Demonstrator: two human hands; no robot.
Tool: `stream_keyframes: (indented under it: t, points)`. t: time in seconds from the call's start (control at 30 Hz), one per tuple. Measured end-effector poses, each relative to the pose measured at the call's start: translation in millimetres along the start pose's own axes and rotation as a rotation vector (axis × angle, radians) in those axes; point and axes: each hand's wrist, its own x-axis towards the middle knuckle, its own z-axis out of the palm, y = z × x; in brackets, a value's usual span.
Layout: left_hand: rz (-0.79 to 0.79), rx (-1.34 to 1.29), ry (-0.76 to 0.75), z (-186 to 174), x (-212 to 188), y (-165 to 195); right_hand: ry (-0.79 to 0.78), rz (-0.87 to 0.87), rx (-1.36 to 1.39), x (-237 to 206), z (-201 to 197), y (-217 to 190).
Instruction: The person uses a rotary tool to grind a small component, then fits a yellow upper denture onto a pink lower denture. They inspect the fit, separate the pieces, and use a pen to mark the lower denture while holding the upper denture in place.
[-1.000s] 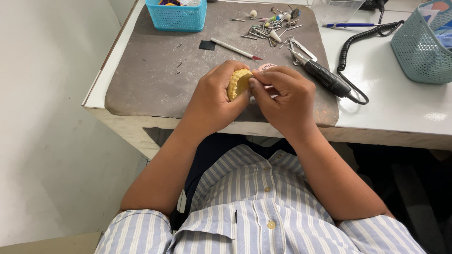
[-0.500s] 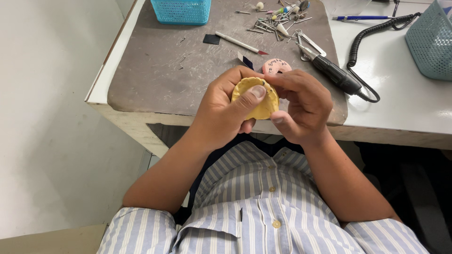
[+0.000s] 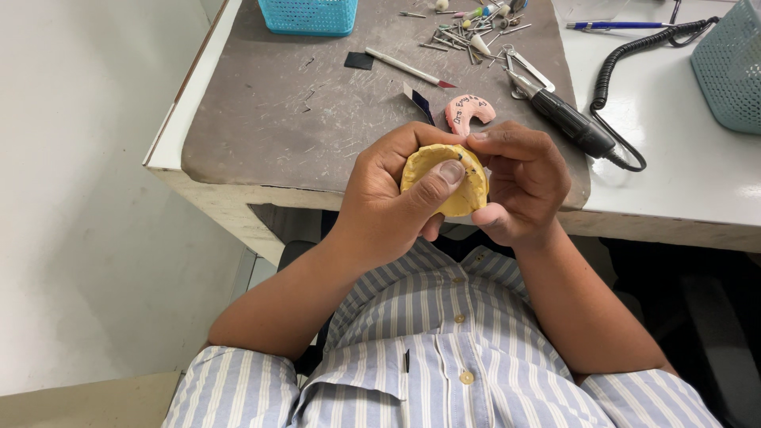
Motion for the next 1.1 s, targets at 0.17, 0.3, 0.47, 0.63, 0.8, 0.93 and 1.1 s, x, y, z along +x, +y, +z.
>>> stream_keyframes:
  t: [0.17, 0.3, 0.47, 0.63, 0.8, 0.93, 1.1]
  points:
    - [-0.038, -0.118, -0.010, -2.8, 0.4, -2.0, -0.001, -0.016, -0.047, 0.7, -0.8, 0.2]
    - [-0.020, -0.031, -0.002, -1.8, -0.5, -4.8, 0.015, -0.064, -0.073, 2.5, -0.4, -0.9]
    - [0.128, 0.079, -0.088, -1.7, 0.0, -9.4, 0.021, -0.163, -0.065, 4.7, 1.4, -2.4]
    - [0.337, 0.307, -0.153, -5.3, -0.4, -7.2, 0.017, -0.244, -0.146, 6.8, 3.2, -3.5]
    - [0.494, 0.458, -0.195, -8.3, 3.2, -8.1, 0.007, -0.340, -0.146, 8.8, 4.5, -4.1]
    - [0.499, 0.462, -0.204, -10.2, 5.0, -13.8, 0.014, -0.371, -0.228, 9.0, 5.4, -5.8]
    - [0.352, 0.268, -0.161, -6.7, 5.2, -24.2, 0.116, -0.292, -0.374, 6.7, 7.5, -10.1]
